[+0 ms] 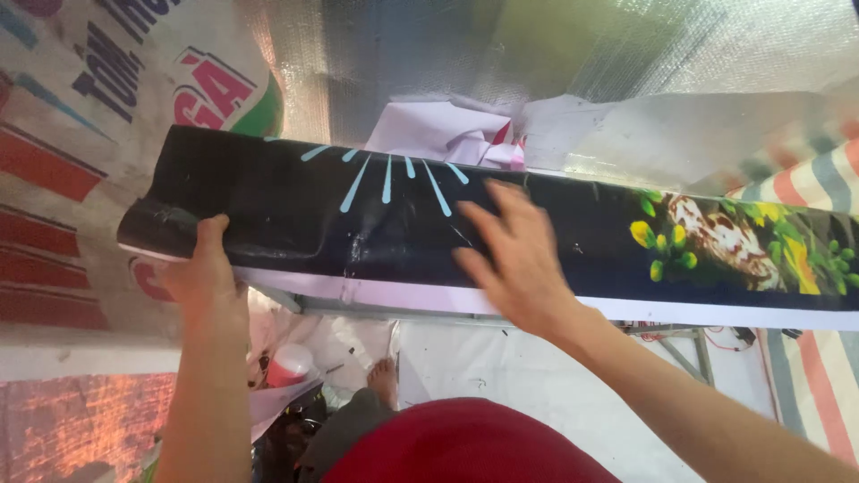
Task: Applying a large graphic sticker to a metal frame for a sign
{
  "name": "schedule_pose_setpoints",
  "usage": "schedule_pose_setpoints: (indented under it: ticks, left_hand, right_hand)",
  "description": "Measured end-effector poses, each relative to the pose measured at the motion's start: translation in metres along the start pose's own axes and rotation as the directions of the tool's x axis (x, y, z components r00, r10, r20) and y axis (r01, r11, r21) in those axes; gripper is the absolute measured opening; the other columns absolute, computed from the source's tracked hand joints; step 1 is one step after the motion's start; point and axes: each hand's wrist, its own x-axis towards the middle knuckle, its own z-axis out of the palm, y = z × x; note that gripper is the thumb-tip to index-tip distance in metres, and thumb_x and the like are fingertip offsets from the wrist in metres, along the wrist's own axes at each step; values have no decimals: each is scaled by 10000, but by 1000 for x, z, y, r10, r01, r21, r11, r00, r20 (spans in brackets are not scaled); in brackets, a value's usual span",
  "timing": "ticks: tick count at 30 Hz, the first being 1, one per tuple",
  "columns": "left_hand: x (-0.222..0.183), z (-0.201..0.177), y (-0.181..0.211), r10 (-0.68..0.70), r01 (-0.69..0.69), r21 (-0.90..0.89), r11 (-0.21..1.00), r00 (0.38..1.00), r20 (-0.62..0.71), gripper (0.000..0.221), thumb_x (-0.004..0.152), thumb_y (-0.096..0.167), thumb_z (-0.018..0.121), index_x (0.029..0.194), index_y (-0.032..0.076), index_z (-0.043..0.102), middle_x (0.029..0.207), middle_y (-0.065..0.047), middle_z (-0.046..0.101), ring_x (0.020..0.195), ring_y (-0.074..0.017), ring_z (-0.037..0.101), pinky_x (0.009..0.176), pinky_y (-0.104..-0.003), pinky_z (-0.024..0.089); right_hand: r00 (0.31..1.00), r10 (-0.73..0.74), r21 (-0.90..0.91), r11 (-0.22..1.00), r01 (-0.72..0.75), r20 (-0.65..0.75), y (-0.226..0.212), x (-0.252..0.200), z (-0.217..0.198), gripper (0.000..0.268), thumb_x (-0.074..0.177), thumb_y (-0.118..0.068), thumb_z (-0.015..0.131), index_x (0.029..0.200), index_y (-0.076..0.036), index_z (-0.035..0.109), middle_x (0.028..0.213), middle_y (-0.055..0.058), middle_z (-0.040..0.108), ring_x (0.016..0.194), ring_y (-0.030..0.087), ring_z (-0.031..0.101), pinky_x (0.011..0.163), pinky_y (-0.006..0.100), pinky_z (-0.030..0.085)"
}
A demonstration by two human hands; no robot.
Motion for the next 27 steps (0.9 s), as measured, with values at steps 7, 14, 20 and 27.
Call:
schedule_pose_setpoints:
  ticks: [7,14,20,27]
  left_hand:
    - [-12,-28,-1,13,-14,90,996,1000,12,1030,722,600,952,1341,-105,527,1283,-239,632,1188,-289,690,851,-393,591]
    - [-50,-36,37,33,-35,121,992,999,20,613,684,583,848,1074,115,785,1026,-118,768,1071,-282,732,861,-422,575]
    - [-33,-14,28,20,-21,58,998,1000,18,711,618,553,890,1095,41,767,1017,-186,765,1062,-310,741,805,-411,598]
    - [-55,-24,50,-49,45,179,983,999,22,764,598,614,884,1123,74,760,1024,-130,765,1050,-269,743,820,-423,596]
  right_hand:
    - [903,-426,252,881,400,54,-109,98,59,768,910,-613,663,1466,-102,519,1523,219,438,1356,446,500,1046,570,453]
    - [841,-406,69,910,410,358,-166,120,108,1119,756,-546,853,1580,-31,298,1570,167,355,1398,327,389,1078,484,411]
    - [861,-339,-10,929,370,379,-164,117,120,1046,808,-408,838,1598,-28,268,1571,153,362,1408,299,364,1108,438,372]
    - [876,-332,85,942,323,349,-162,118,121,925,839,-304,822,1567,-15,331,1540,156,379,1396,320,381,1127,465,397]
